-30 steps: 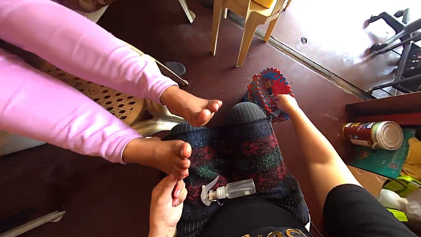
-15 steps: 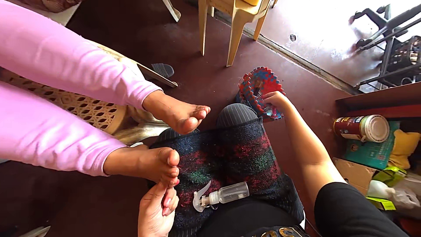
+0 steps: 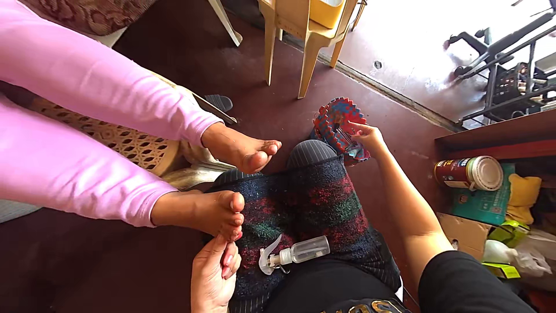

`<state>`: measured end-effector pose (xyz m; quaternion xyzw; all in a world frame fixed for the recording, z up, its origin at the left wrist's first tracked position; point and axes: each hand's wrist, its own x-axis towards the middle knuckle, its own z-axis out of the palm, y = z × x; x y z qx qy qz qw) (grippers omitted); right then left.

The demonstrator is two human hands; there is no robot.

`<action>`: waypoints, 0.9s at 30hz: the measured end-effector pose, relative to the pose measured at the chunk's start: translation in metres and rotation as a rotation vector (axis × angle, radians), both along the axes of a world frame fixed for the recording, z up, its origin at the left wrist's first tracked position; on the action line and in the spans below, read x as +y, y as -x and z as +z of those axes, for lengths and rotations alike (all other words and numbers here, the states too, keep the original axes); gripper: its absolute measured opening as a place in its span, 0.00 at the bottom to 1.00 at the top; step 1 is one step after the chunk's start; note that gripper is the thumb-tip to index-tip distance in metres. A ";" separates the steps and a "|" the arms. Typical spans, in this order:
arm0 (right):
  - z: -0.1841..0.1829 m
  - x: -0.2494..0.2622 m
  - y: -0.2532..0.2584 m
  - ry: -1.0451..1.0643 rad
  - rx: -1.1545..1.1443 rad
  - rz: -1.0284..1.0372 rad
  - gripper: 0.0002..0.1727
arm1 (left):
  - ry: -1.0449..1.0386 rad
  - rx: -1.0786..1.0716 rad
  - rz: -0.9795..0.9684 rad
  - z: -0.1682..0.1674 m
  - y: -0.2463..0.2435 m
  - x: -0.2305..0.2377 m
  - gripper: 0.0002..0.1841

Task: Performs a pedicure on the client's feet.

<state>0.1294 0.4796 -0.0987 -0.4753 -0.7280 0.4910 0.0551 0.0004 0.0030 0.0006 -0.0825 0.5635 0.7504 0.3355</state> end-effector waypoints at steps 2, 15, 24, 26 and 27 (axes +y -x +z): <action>0.005 -0.003 -0.002 0.064 0.115 -0.022 0.19 | -0.005 0.003 -0.005 0.000 0.000 0.000 0.17; 0.082 -0.046 -0.004 0.233 0.488 0.011 0.12 | -0.008 -0.010 -0.004 -0.001 0.000 -0.001 0.17; 0.134 -0.090 -0.007 -0.139 0.403 0.192 0.12 | 0.005 0.020 -0.002 -0.003 -0.001 -0.001 0.17; 0.143 -0.101 -0.006 -0.322 0.335 0.291 0.14 | 0.014 0.038 -0.009 -0.003 -0.001 0.000 0.17; 0.149 -0.110 -0.003 -0.379 0.303 0.370 0.16 | 0.024 0.049 -0.019 -0.003 -0.001 0.001 0.18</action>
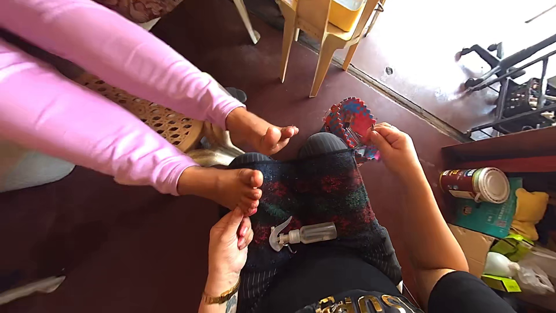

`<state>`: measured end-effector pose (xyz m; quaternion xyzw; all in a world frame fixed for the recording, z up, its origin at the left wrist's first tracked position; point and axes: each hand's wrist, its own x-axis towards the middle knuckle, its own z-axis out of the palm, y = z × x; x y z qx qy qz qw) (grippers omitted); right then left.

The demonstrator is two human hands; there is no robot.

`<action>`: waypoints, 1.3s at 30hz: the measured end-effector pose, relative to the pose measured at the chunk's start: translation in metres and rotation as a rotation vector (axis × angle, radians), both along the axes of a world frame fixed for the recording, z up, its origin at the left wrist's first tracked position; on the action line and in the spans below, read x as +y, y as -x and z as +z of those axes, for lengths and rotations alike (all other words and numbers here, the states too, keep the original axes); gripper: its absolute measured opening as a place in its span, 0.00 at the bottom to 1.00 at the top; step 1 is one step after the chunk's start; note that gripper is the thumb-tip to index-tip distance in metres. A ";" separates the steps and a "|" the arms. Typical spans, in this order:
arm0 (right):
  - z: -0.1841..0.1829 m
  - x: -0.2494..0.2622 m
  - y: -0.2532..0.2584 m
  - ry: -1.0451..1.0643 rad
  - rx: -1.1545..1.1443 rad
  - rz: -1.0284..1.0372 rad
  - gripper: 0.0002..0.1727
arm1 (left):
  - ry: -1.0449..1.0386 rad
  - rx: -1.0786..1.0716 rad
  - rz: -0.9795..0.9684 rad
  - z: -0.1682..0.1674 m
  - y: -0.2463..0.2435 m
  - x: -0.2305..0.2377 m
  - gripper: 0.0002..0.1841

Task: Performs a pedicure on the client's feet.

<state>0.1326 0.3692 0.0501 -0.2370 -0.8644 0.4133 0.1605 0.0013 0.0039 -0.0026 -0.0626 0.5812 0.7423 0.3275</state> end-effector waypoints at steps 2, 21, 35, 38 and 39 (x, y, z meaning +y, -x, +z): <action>0.006 -0.033 0.008 -0.077 -0.065 0.194 0.16 | 0.012 0.002 -0.011 0.002 0.000 0.001 0.18; -0.003 -0.214 0.083 0.126 0.207 1.114 0.15 | -0.396 -0.309 0.118 0.006 -0.004 -0.001 0.16; -0.037 -0.227 0.053 0.033 0.068 0.797 0.12 | -0.436 -0.289 0.009 -0.006 0.001 -0.009 0.10; -0.033 -0.207 0.038 0.074 -0.033 0.649 0.12 | -0.414 -0.372 0.047 -0.003 0.002 -0.005 0.08; -0.034 -0.202 0.037 0.087 -0.040 0.601 0.12 | -0.410 -0.385 0.055 -0.003 0.003 -0.004 0.08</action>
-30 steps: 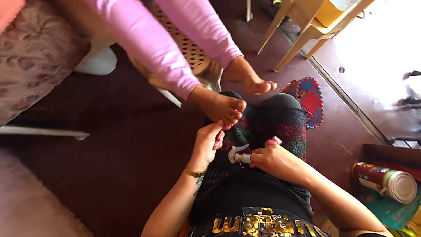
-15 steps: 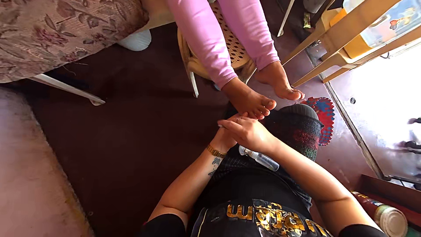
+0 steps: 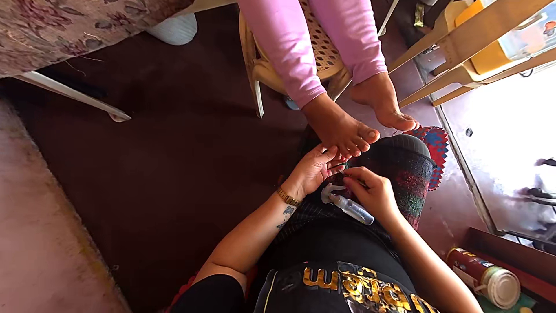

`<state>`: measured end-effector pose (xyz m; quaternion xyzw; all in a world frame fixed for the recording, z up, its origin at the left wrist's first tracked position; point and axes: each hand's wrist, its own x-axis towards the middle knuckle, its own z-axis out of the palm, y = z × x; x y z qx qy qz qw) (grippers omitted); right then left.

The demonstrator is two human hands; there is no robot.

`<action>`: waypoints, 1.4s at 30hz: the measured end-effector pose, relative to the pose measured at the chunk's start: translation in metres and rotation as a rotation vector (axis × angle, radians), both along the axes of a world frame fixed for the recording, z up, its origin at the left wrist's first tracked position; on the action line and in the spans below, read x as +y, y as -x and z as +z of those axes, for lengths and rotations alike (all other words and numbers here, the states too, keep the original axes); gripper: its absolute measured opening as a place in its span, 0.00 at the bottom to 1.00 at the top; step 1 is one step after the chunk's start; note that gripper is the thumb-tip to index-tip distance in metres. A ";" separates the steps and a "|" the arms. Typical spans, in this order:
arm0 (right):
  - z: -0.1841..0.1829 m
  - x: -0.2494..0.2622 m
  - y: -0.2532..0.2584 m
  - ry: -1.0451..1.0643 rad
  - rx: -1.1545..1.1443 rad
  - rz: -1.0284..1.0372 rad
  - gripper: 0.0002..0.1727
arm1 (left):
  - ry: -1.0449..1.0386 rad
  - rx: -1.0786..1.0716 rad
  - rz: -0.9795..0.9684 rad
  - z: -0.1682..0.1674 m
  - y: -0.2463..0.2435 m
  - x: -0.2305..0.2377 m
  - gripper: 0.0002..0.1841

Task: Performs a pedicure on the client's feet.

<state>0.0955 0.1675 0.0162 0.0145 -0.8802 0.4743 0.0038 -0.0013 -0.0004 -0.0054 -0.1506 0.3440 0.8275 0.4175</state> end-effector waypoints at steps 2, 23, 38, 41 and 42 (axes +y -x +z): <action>-0.003 0.006 0.001 0.046 -0.024 -0.084 0.11 | 0.018 -0.019 0.008 0.000 0.000 0.002 0.08; -0.011 -0.002 0.010 0.230 -0.059 -0.236 0.12 | 0.019 -0.019 0.057 -0.006 -0.002 0.004 0.08; -0.013 -0.003 0.008 0.039 0.035 -0.211 0.13 | 0.040 -0.013 0.065 -0.003 -0.003 0.004 0.10; -0.013 -0.002 0.008 0.005 0.040 -0.195 0.13 | 0.048 0.004 0.060 -0.002 -0.004 0.003 0.09; -0.013 -0.002 0.008 0.017 0.027 -0.199 0.13 | 0.047 0.006 0.063 -0.002 -0.004 0.003 0.09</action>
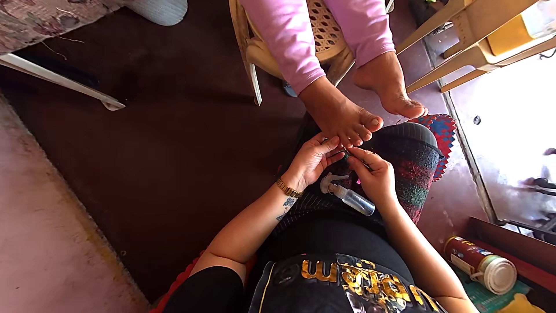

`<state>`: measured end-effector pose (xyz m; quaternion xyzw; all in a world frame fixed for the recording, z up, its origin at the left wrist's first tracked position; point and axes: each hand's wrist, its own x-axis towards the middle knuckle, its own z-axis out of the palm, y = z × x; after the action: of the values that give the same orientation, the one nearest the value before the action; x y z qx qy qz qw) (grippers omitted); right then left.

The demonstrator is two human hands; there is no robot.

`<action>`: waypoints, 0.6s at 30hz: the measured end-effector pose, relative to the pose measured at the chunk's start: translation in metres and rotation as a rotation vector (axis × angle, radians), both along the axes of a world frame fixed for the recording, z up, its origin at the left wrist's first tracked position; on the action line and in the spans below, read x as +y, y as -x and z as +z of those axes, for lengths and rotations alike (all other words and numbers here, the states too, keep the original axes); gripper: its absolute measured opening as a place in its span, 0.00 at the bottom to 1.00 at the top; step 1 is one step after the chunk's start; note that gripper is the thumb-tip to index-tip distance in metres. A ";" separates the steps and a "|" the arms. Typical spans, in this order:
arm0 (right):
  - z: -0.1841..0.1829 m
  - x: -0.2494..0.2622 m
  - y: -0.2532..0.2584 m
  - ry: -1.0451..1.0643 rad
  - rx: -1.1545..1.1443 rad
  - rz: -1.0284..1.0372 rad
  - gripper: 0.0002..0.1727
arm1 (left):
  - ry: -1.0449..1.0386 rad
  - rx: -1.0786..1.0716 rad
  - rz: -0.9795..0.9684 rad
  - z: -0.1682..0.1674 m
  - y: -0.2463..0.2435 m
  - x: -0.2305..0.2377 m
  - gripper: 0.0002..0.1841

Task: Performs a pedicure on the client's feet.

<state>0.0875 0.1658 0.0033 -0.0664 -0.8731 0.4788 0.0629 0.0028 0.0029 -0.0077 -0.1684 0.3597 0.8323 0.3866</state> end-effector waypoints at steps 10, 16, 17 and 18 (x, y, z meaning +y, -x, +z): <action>-0.003 -0.005 -0.002 -0.125 0.091 -0.013 0.13 | 0.025 0.008 0.001 0.002 -0.002 0.000 0.09; -0.002 -0.007 -0.002 -0.168 0.106 -0.016 0.13 | 0.041 0.030 -0.004 0.003 -0.004 0.000 0.10; -0.002 -0.007 -0.002 -0.171 0.106 -0.014 0.13 | 0.040 0.029 -0.003 0.003 -0.004 0.000 0.10; -0.001 -0.006 -0.002 -0.151 0.082 -0.013 0.13 | 0.042 0.032 -0.005 0.003 -0.004 0.000 0.10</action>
<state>0.0892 0.1598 0.0019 -0.0475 -0.9030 0.4134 0.1066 0.0064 0.0031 -0.0048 -0.1622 0.3836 0.8263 0.3791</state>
